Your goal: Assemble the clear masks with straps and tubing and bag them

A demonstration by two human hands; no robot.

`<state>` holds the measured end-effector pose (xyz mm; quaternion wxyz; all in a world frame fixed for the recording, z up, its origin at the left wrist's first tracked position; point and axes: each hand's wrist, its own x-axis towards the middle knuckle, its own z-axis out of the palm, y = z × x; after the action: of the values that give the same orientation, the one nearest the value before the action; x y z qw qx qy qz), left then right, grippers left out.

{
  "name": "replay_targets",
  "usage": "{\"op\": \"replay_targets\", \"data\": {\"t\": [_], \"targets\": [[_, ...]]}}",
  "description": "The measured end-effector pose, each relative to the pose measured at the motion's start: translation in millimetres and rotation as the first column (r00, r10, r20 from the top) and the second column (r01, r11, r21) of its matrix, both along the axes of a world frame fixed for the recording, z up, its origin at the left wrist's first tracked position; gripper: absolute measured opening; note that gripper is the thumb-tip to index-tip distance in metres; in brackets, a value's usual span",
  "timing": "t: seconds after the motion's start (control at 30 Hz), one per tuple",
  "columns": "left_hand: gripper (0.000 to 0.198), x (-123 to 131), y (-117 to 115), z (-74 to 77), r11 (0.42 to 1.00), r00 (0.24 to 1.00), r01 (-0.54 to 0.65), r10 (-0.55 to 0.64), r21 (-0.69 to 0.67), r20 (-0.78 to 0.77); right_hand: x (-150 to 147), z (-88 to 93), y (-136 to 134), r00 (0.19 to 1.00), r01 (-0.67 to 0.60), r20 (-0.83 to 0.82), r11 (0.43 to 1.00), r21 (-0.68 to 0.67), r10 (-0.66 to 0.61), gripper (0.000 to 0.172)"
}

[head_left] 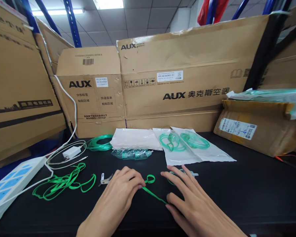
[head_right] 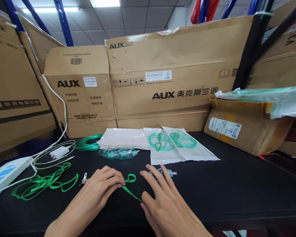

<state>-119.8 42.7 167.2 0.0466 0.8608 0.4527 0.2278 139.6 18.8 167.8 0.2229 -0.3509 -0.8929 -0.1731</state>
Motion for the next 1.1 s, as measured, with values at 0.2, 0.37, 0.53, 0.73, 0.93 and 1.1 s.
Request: {"op": "replay_targets", "data": {"t": [0.2, 0.37, 0.53, 0.73, 0.93, 1.1], "targets": [[0.027, 3.1, -6.1, 2.7, 0.993, 0.999, -0.007, 0.013, 0.121, -0.053, 4.6, -9.8, 1.9, 1.000, -0.015, -0.022, 1.000, 0.015, 0.015, 0.022], [0.033, 26.7, -17.6, -2.4, 0.972, 0.981, 0.185, -0.191, 0.146, 0.026, 2.1, -21.8, 7.9, 0.993, -0.044, -0.106, 0.998, 0.044, 0.048, 0.029], [0.020, 43.0, -12.8, -12.2, 0.971, 0.970, 0.221, -0.229, 0.088, 0.080, -1.5, -23.9, 4.9, 0.999, -0.023, -0.040, 0.998, 0.054, 0.025, 0.027], [0.018, 39.7, -11.2, -19.3, 0.979, 0.965, 0.189, -0.199, 0.075, 0.172, 5.7, -7.2, 4.8, 0.993, -0.030, -0.113, 0.998, 0.061, 0.037, 0.020], [0.018, 37.7, -13.4, -18.5, 0.989, 0.964, 0.145, -0.143, 0.007, 0.223, 30.9, -5.0, 22.6, 0.942, 0.138, -0.305, 0.990, -0.036, -0.142, 0.037], [0.016, 34.4, -13.1, -19.1, 0.988, 0.938, 0.143, -0.116, -0.059, 0.326, 15.3, -3.6, 25.7, 0.767, -0.044, -0.600, 0.915, -0.401, -0.227, 0.021]]}}
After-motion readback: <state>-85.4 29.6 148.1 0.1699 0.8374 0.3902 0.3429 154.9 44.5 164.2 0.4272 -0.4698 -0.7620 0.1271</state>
